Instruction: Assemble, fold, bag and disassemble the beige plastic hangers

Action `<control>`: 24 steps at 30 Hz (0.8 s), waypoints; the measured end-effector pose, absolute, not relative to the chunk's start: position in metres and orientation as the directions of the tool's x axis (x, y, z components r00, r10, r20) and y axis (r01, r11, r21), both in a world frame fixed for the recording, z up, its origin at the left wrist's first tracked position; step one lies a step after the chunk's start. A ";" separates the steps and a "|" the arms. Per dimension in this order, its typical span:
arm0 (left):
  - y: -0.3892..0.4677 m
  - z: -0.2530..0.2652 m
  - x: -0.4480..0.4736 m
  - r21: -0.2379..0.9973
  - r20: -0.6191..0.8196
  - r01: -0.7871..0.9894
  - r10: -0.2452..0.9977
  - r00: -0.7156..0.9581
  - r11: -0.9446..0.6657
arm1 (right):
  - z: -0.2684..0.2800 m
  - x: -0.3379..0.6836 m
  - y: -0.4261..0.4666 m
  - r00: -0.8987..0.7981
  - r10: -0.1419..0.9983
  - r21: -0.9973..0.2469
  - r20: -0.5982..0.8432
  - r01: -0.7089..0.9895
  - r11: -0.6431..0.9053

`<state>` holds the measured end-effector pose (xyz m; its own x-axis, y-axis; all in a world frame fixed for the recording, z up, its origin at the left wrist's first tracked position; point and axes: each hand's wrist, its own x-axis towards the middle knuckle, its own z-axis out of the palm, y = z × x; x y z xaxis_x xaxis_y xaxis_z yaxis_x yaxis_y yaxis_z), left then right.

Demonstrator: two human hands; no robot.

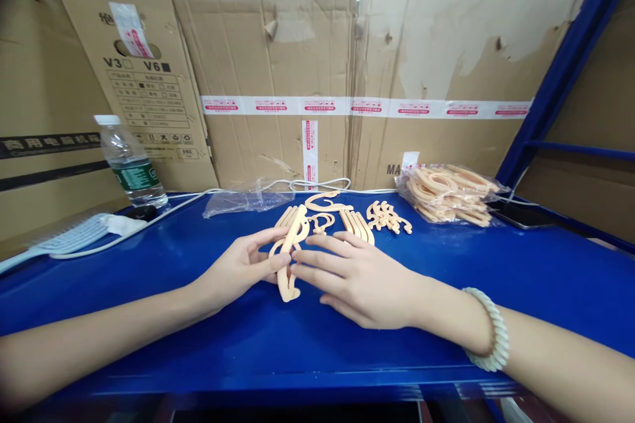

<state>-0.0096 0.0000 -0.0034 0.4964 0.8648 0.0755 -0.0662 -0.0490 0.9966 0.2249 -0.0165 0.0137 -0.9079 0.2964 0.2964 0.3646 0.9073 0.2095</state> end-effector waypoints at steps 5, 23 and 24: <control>0.003 -0.002 -0.011 0.979 0.187 0.006 0.905 0.382 -0.205 | 0.008 0.228 -0.015 -0.890 0.295 0.196 0.348 0.376 0.906; 0.011 -0.007 -0.018 0.168 0.728 0.474 0.433 0.532 -0.864 | 0.011 0.223 -0.005 -0.433 0.827 -0.906 0.358 0.051 0.419; 0.012 -0.008 -0.018 0.108 0.720 0.479 0.401 0.566 -0.871 | 0.009 0.221 -0.005 -0.481 0.818 -0.916 0.315 0.071 0.395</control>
<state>-0.0180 0.0123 -0.0082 0.5661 0.4007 0.7204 0.4792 -0.8710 0.1080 0.2214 -0.0045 0.0094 -0.4811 0.8180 0.3154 0.0706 0.3947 -0.9161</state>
